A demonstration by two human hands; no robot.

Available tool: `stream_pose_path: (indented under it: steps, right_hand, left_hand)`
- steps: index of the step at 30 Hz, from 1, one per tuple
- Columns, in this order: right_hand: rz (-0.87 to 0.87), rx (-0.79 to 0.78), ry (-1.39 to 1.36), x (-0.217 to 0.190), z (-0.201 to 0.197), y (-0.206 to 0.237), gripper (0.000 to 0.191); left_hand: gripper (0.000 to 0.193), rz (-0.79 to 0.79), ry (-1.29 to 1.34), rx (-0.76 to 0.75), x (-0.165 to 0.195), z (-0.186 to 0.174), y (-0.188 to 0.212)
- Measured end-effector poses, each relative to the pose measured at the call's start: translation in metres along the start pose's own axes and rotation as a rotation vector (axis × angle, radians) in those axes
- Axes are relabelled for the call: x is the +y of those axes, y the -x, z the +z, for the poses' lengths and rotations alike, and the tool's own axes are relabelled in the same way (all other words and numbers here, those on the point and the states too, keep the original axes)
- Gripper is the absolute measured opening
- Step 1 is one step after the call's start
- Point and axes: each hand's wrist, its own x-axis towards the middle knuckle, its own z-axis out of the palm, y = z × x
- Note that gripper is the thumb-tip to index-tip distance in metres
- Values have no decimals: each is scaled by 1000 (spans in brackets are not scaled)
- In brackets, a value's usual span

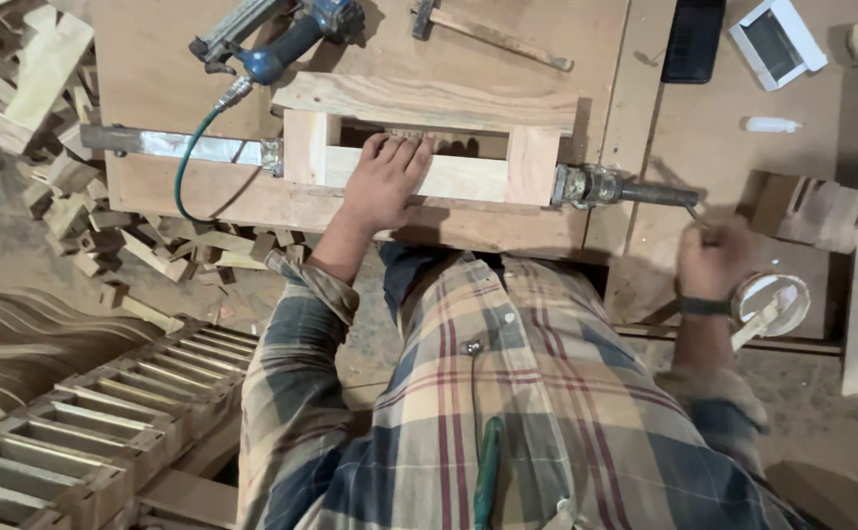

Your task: The person assembles a small wooden frame by applying glue to joints, inserting wooden pieces, tapping them with a hammer, and securing them with a nail gun. The process is repeated for multiple frames on a cluttered workbench.

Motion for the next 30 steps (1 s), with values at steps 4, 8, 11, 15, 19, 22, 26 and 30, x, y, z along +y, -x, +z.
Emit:
stream_pose_path:
  steps: [4, 8, 11, 15, 19, 22, 26, 30]
  right_hand:
    - [-274, 51, 86, -20, -36, -41, 8]
    - [-352, -59, -112, -31, 14, -124, 12]
    - [60, -312, -420, -36, 57, -152, 21]
    - [493, -591, -501, -37, 60, -145, 31]
    - [339, -637, -481, -33, 65, -102, 28]
    - [339, -567, -540, -31, 73, -48, 28]
    - [427, -476, -667, -28, 39, 21, 34]
    - [505, -305, -352, -12, 0, 38, 36]
  left_hand:
    - [105, -31, 7, -45, -3, -2, -1]
    - [104, -25, 27, -51, -3, -2, 0]
    - [97, -41, -19, -47, -2, 1, 1]
    - [98, -11, 26, 7, -8, 4, 1]
    - [95, -3, 109, 52, -16, 3, 8]
    - [98, -9, 151, 92, -19, -3, 10]
    - [99, -30, 136, 83, -21, -13, 9]
    - [97, -43, 107, 13, -25, -19, 4]
